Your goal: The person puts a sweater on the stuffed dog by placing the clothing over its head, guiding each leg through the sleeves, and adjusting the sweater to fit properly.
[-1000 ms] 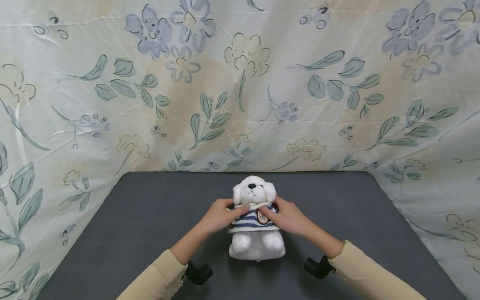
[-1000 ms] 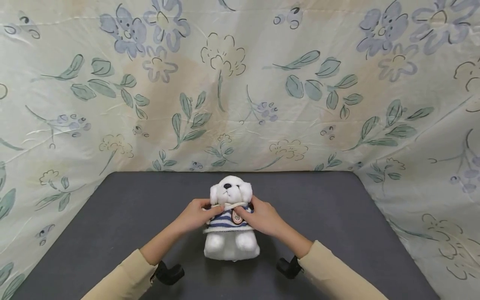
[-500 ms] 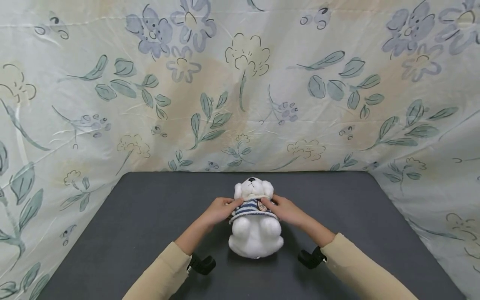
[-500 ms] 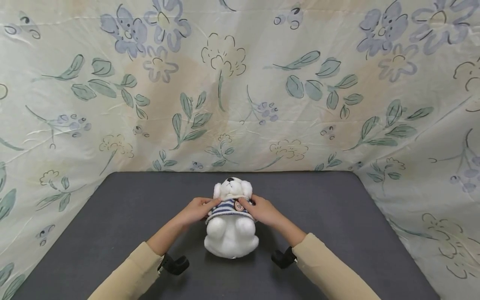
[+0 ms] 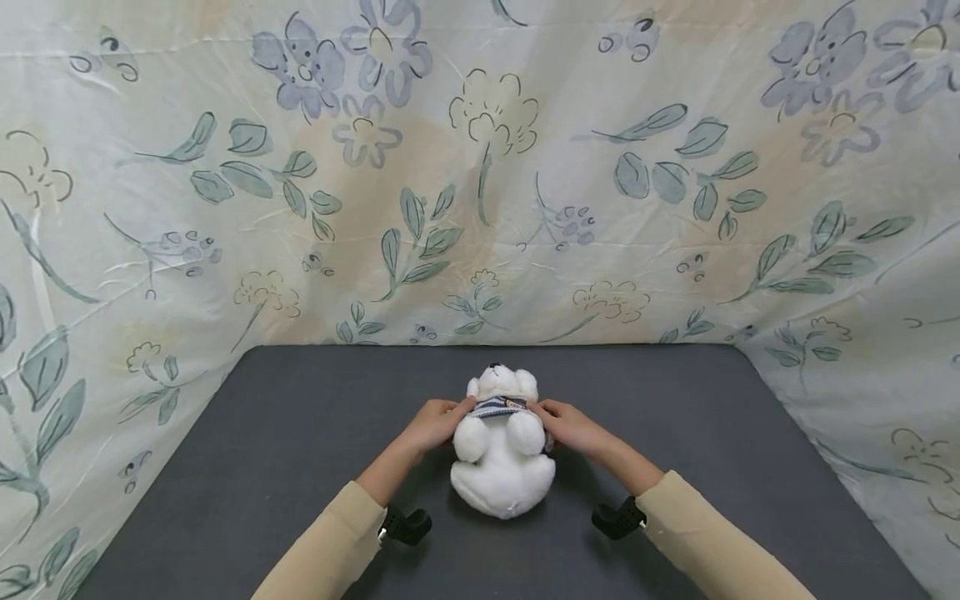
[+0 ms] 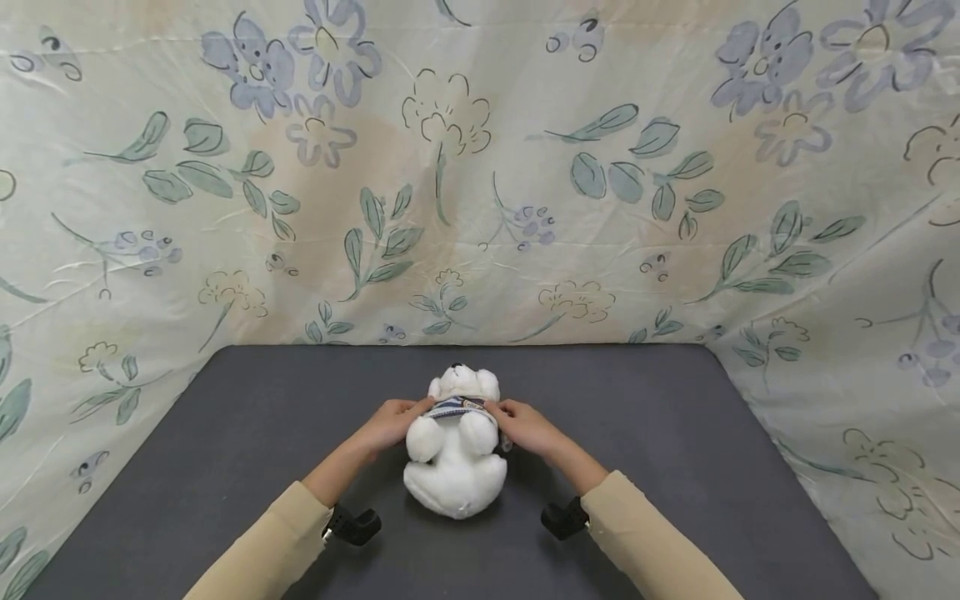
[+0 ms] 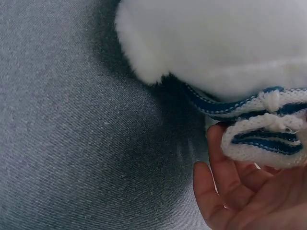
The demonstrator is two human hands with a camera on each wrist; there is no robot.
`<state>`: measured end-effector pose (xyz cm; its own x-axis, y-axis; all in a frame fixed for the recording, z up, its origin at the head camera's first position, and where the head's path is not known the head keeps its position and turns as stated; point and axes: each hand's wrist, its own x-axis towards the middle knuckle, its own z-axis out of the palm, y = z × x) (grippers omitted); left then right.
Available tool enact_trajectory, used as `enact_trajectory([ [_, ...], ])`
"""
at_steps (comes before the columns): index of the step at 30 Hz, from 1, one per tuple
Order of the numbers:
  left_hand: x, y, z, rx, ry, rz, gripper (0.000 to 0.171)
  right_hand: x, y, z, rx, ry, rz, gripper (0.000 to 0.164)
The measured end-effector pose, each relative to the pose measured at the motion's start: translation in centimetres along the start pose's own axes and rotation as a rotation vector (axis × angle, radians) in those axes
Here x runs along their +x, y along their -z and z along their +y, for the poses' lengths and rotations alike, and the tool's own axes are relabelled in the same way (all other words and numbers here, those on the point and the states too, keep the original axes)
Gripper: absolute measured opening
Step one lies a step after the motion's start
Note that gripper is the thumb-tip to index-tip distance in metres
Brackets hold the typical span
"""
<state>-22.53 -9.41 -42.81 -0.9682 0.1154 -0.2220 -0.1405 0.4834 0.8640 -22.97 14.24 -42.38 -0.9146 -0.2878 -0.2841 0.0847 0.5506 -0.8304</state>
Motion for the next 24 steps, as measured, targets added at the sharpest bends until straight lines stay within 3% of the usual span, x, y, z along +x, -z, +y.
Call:
enact_trajectory([
  [5, -0.5, 1.0, 0.9, 0.155, -0.154, 0.109, 0.036, 0.0, -0.2, -0.1, 0.008, 0.005, 0.014, 0.047],
  [10, -1.4, 1.8, 2.3, 0.239, -0.315, 0.161, 0.023, -0.1, -0.3, -0.1, -0.02, 0.022, 0.029, 0.045],
  [13, -2.2, 1.8, 3.4, 0.275, -0.406, 0.152, 0.022, 0.0, -0.4, -0.2, -0.027, 0.033, 0.038, 0.044],
  [18, -3.3, 1.0, 4.6, 0.38, -0.541, 0.068, 0.022, 0.0, -0.6, -0.4, -0.024, 0.037, 0.031, 0.044],
  [24, -3.3, 0.1, 5.0, 0.52, -0.571, 0.067, 0.017, 0.0, -0.7, -0.6, -0.058, 0.046, 0.051, 0.044],
])
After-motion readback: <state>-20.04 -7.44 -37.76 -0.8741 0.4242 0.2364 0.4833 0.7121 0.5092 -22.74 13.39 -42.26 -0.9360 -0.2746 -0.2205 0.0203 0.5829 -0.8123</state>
